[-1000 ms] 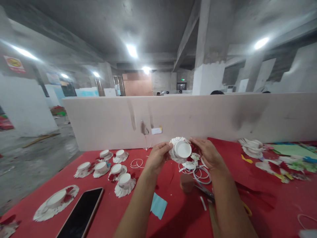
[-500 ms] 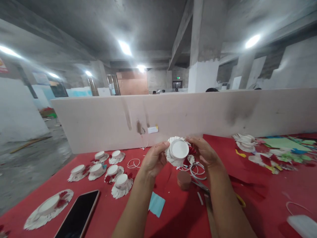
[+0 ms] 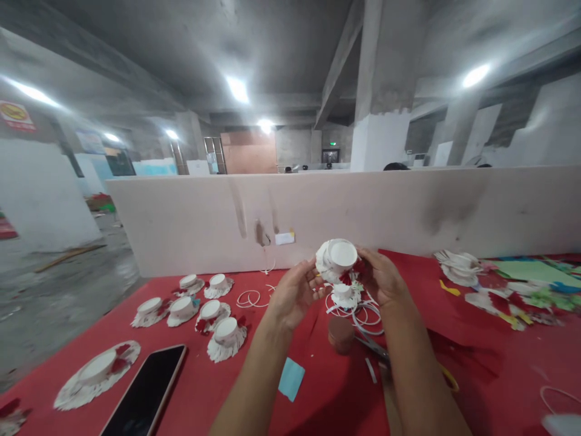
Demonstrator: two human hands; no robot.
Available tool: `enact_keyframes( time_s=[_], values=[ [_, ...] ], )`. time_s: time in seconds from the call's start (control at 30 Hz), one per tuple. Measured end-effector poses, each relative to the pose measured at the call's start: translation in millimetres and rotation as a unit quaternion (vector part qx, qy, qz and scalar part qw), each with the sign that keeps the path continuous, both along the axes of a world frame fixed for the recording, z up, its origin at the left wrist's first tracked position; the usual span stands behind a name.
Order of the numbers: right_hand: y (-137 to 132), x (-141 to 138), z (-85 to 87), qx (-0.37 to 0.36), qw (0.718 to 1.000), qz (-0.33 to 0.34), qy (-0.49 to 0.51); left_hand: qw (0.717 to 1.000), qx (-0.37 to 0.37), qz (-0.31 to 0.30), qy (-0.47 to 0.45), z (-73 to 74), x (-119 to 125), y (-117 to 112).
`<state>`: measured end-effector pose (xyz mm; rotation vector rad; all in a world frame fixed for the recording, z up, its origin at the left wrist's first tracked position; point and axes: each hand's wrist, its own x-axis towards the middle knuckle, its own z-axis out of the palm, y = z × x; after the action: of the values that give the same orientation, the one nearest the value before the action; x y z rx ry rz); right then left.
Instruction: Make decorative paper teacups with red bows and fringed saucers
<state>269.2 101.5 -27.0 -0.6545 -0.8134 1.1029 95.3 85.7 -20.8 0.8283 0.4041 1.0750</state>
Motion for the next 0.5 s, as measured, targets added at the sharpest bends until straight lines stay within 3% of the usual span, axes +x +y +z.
enact_keyframes(
  time_s=[0.17, 0.4, 0.5],
  values=[
    [-1.8, -2.2, -0.1, -0.003, 1.0, 0.005, -0.017, 1.0, -0.02, 0.008, -0.002, -5.5, 2.6, 3.3],
    [-4.4, -2.7, -2.9, -0.016, 0.992, 0.119, -0.028, 0.995, -0.088, -0.002, -0.048, -3.1, -0.9, 6.1],
    [-3.9, -3.1, -4.6, -0.009, 0.991, 0.125, -0.047, 0.994, -0.096, 0.004, -0.053, -0.7, -1.3, 4.1]
  ],
)
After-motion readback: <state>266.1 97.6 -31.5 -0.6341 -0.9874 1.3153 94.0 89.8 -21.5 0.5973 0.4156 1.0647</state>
